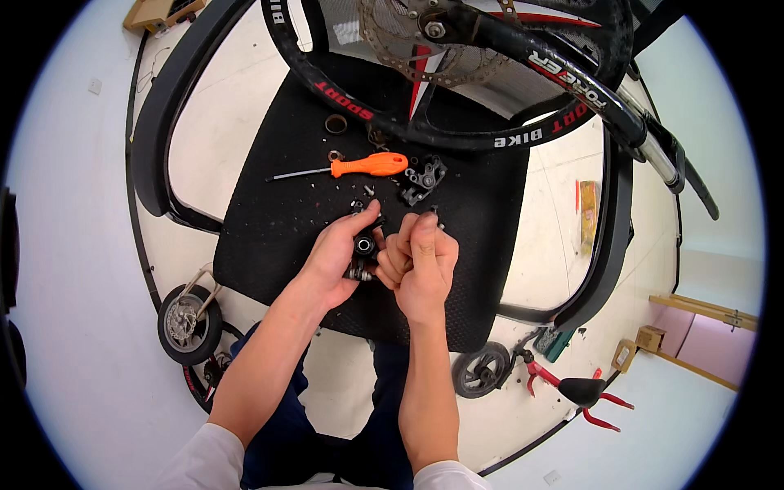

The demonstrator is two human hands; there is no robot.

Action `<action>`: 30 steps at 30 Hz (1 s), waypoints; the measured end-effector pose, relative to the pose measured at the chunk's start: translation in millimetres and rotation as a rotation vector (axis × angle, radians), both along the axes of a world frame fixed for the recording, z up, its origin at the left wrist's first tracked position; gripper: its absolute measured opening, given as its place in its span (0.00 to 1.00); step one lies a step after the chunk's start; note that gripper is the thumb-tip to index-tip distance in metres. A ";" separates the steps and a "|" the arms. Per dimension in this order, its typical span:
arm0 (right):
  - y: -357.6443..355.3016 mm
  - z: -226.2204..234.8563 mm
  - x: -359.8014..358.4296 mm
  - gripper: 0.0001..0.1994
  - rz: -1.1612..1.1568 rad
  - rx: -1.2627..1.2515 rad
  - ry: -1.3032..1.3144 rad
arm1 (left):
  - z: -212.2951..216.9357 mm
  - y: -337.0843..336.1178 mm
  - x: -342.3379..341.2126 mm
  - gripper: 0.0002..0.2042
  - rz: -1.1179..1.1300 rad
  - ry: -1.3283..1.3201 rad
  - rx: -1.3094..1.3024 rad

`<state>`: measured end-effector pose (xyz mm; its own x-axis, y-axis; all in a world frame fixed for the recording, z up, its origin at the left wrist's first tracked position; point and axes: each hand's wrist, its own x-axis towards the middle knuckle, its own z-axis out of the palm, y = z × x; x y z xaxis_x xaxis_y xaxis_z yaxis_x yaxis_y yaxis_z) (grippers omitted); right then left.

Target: The person positions a bicycle wheel and fork assembly on an office chair, then sits down to assemble small mechanical components on the chair seat. They handle various small parts, including bearings and a derailleur, using their hands and an orange screwdriver.

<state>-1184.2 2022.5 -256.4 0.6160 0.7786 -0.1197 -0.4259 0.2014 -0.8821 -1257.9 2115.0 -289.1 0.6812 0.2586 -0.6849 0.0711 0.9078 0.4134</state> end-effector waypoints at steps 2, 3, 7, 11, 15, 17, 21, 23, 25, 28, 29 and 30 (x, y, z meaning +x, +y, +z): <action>-0.9 -1.3 -1.3 0.27 0.015 0.003 -0.009 | -5.1 -0.7 -1.5 0.15 -0.031 0.004 -0.048; -1.4 -2.1 -2.3 0.26 0.019 0.006 -0.014 | -6.8 -1.3 -2.1 0.15 -0.047 0.005 -0.071; 1.6 -3.2 -9.3 0.25 -0.005 -0.025 -0.068 | -8.7 -4.6 -1.2 0.14 0.015 0.047 -0.045; 7.2 -3.1 -8.0 0.27 -0.096 -0.100 -0.052 | -6.7 -6.6 -0.5 0.13 0.059 0.063 -0.006; 7.2 -2.2 -6.9 0.27 -0.127 -0.109 -0.014 | -3.8 -9.0 3.4 0.13 0.089 0.078 0.027; 7.3 -1.2 -11.7 0.27 -0.149 -0.111 -0.088 | -5.2 -8.0 3.4 0.11 0.091 0.071 -0.014; 3.8 -5.4 -24.2 0.28 -0.217 -0.082 -0.367 | -3.6 -2.5 0.4 0.10 0.024 0.024 -0.059; 3.1 -8.3 -27.4 0.30 -0.284 -0.112 -0.485 | -5.0 -4.6 0.6 0.12 0.077 0.020 -0.123; 8.9 -5.8 -35.6 0.32 -0.308 -0.034 -0.960 | -6.1 -8.9 2.2 0.14 0.107 0.026 -0.259; 5.5 -3.6 -24.2 0.33 -0.256 0.084 -0.958 | -5.7 -6.9 2.6 0.14 0.152 -0.013 -0.279; 3.5 -0.7 -25.9 0.34 -0.214 0.039 -0.964 | -4.1 -6.3 2.6 0.14 0.159 -0.006 -0.281; 0.0 2.3 -28.9 0.35 -0.172 -0.007 -0.969 | -2.4 -5.6 2.4 0.14 0.166 0.001 -0.283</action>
<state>-1213.1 2022.5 -254.0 0.5547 0.6704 0.4928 0.5166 0.1868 -0.8356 -1255.5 2109.4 -291.6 0.6448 0.1652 -0.7462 -0.0875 0.9859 0.1427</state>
